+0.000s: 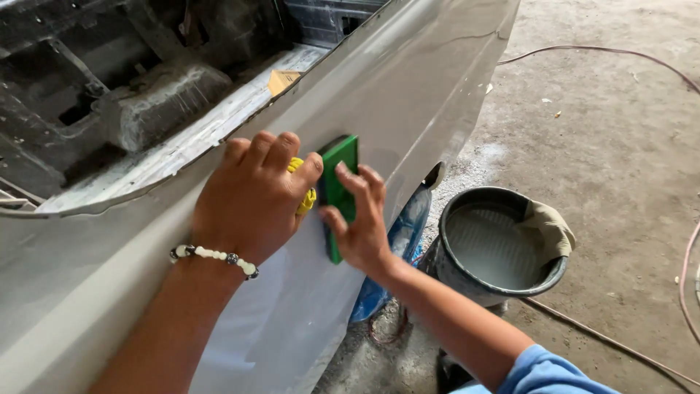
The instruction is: The person uses a green sanding block to sand the side panel of a gray car. They repeatedly rub the block over the surface, occasionally wiping the area with a yellow cloth. The work focuses on the lower side panel near the wheel well.
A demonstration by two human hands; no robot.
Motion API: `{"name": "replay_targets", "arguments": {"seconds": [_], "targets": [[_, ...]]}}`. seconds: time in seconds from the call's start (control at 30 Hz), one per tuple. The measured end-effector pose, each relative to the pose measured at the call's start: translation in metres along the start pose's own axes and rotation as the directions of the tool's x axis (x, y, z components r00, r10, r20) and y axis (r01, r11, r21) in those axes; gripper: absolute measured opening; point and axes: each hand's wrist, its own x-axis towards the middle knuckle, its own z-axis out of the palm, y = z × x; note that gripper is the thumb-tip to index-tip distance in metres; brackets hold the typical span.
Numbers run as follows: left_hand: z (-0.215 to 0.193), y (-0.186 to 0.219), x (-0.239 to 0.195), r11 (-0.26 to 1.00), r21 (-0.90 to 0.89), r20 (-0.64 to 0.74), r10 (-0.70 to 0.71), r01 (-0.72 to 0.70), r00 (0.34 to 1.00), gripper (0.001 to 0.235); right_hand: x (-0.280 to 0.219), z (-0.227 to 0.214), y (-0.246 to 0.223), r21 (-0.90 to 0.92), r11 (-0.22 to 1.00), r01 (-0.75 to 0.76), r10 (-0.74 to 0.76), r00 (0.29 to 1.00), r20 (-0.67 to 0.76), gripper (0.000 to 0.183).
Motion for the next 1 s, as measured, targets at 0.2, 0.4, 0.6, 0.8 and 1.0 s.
{"name": "replay_targets", "arguments": {"seconds": [0.2,0.4,0.6,0.8,1.0], "targets": [[-0.003,0.002,0.012,0.999,-0.015,0.034,-0.029,0.03,0.999,0.039,0.042,-0.005,0.132,-0.01,0.847,-0.532,0.523,0.836,-0.162,0.067],[0.053,0.005,0.056,0.998,-0.011,0.036,0.058,-0.058,0.998,0.028,-0.011,0.016,0.083,0.167,0.967,-0.194,0.208,0.976,-0.069,0.075],[0.093,0.009,0.095,0.983,0.025,0.091,0.177,-0.18,0.98,0.021,0.007,0.002,0.181,0.108,0.855,-0.507,0.518,0.84,-0.161,0.071],[0.135,0.013,0.126,0.975,-0.024,0.101,0.222,-0.221,0.97,0.02,-0.03,0.006,0.131,0.249,0.92,-0.302,0.312,0.95,0.0,0.077],[0.121,0.014,0.137,0.969,-0.059,0.123,0.244,-0.239,0.962,0.021,0.002,-0.001,0.252,0.442,0.77,-0.459,0.553,0.827,-0.105,0.065]]}}
